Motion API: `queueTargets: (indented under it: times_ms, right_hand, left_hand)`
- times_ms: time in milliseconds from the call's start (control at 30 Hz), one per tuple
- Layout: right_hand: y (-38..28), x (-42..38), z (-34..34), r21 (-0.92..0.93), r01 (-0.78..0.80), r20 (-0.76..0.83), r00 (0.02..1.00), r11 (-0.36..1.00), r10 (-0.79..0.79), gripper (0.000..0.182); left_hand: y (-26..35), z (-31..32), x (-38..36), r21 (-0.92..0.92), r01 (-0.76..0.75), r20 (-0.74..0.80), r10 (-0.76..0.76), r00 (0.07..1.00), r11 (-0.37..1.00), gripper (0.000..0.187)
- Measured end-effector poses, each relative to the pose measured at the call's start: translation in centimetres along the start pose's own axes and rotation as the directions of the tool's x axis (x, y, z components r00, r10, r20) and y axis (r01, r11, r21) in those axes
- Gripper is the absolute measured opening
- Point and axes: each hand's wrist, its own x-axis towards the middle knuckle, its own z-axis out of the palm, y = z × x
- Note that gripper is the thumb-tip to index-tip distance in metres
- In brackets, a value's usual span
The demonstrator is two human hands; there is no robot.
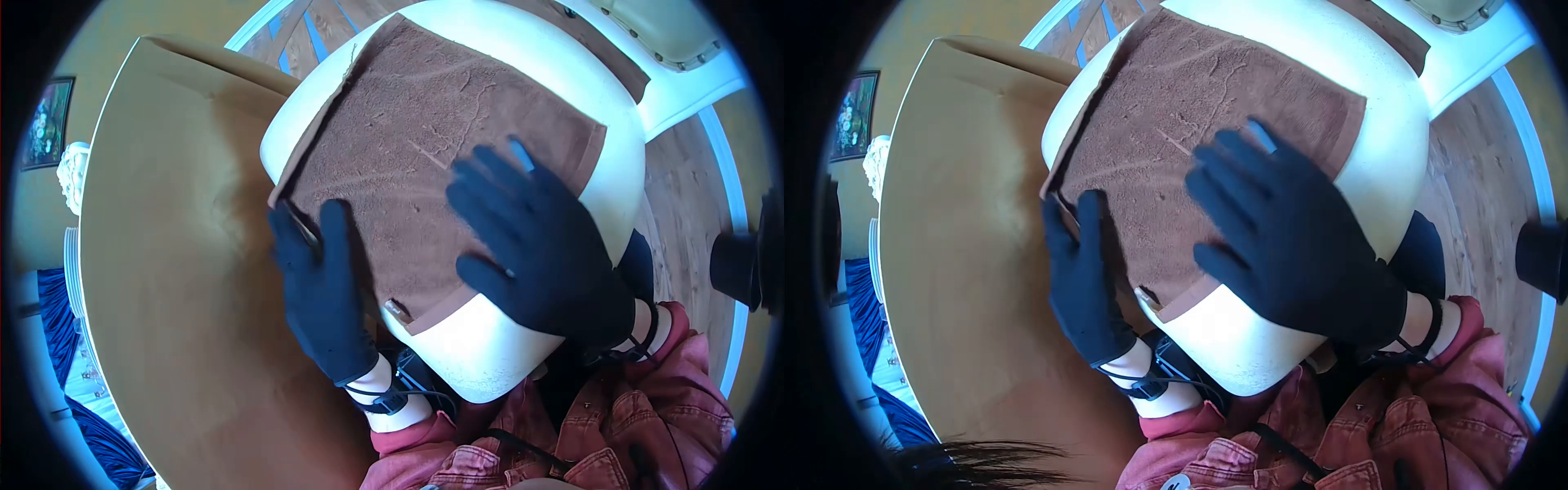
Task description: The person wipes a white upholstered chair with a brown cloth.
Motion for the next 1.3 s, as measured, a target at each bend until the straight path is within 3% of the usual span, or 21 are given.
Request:
queueTargets:
  times_ms: [33,67,100,133,167,200,267,300,333,400,433,500,567,633,700,800,900,1000,1100,1167,1300]
  right_hand:
    - [0.1,0.1,0.3,0.165,0.056,0.031,0.998,0.985,-0.061,0.040]
    - [0.1,0.3,1.2,0.327,0.100,0.048,0.991,0.940,-0.123,0.038]
    - [0.3,0.4,1.4,0.480,0.137,0.055,0.981,0.867,-0.186,0.037]
    - [0.7,0.6,1.6,0.479,0.145,0.052,0.980,0.866,-0.193,0.037]
    - [1.1,0.6,1.5,0.365,0.154,0.048,0.982,0.918,-0.184,0.036]
    - [2.1,0.3,1.2,0.252,0.154,0.043,0.984,0.955,-0.170,0.036]
    - [3.4,0.2,0.5,0.136,0.155,0.040,0.986,0.979,-0.162,0.036]
    - [3.9,0.5,-0.1,0.045,0.109,0.053,0.992,0.993,-0.112,0.035]
    - [4.4,0.8,-0.6,-0.047,0.066,0.058,0.996,0.997,-0.063,0.034]
    - [4.4,1.2,-1.0,-0.144,0.030,0.057,0.998,0.989,-0.022,0.033]
    - [3.3,1.2,-0.7,0.037,0.115,0.058,0.991,0.993,-0.117,0.032]
    - [1.4,0.9,-0.1,0.392,0.257,0.014,0.959,0.883,-0.285,0.031]
    - [2.3,0.7,-0.7,0.348,0.144,0.038,0.985,0.926,-0.167,0.031]
    - [3.2,0.9,-1.4,0.243,-0.068,0.059,0.997,0.968,0.055,0.029]
    - [2.2,0.5,-0.3,0.328,0.008,0.066,0.997,0.945,-0.031,0.030]
    - [1.7,0.2,0.8,0.497,0.138,0.059,0.980,0.857,-0.192,0.030]
    - [3.7,0.4,-0.6,0.293,0.176,-0.021,0.984,0.940,-0.178,0.030]
    - [3.1,-0.1,-1.1,0.241,0.194,0.030,0.978,0.951,-0.207,0.031]
    - [3.6,-0.2,-1.3,0.235,0.134,0.069,0.986,0.963,-0.154,0.031]
    - [4.1,-0.2,-1.3,0.265,0.003,0.099,0.995,0.964,-0.030,0.031]
    - [4.9,1.1,-2.2,0.088,0.043,-0.002,0.999,0.995,-0.043,0.032]
  left_hand:
    - [0.2,-0.2,-0.2,0.313,-0.110,-0.029,0.125,0.992,0.943,0.069]
    - [0.3,0.1,0.3,0.316,-0.102,-0.037,0.120,0.992,0.943,0.069]
    - [1.1,-0.2,1.0,0.028,0.082,-0.143,-0.077,0.987,0.996,0.067]
    - [1.5,-0.6,1.7,-0.278,0.232,-0.184,-0.289,0.939,0.932,0.064]
    - [1.3,-1.1,1.9,-0.564,0.329,-0.154,-0.488,0.859,0.757,0.062]
    - [1.6,-1.3,1.7,-0.563,0.328,-0.153,-0.486,0.860,0.758,0.062]
    - [2.1,-1.7,0.8,-0.183,0.108,-0.222,-0.148,0.964,0.977,0.057]
    - [2.5,-1.9,0.5,0.019,-0.025,-0.202,0.028,0.979,1.000,0.054]
    - [3.3,-2.1,0.8,0.015,-0.019,-0.207,0.022,0.978,1.000,0.054]
    - [5.7,-2.4,2.4,-0.439,0.068,-0.111,-0.129,0.985,0.896,0.047]
    - [6.3,-2.4,2.9,-0.630,0.116,-0.040,-0.182,0.983,0.768,0.044]
    - [6.6,-2.1,3.0,-0.605,0.034,-0.086,-0.108,0.990,0.796,0.042]
    - [6.7,-1.9,2.9,-0.546,-0.136,-0.167,0.051,0.985,0.827,0.041]
    - [5.8,-1.5,2.8,-0.542,-0.086,-0.157,0.000,0.988,0.836,0.041]
    - [5.3,-1.4,3.0,-0.532,0.011,-0.145,-0.104,0.984,0.846,0.042]
    - [6.1,-2.2,3.4,-0.629,-0.014,-0.173,-0.123,0.977,0.777,0.040]
    - [6.1,-1.8,3.2,-0.641,-0.012,-0.145,-0.107,0.984,0.767,0.040]
    - [6.0,-1.4,3.5,-0.587,-0.011,-0.117,-0.072,0.991,0.810,0.040]
    - [6.0,-1.6,3.7,-0.649,0.159,0.060,-0.159,0.986,0.744,0.044]
    - [5.7,-1.2,3.6,-0.652,0.142,0.037,-0.156,0.987,0.745,0.043]
    - [5.3,-0.8,3.9,-0.661,0.074,-0.043,-0.136,0.990,0.746,0.043]
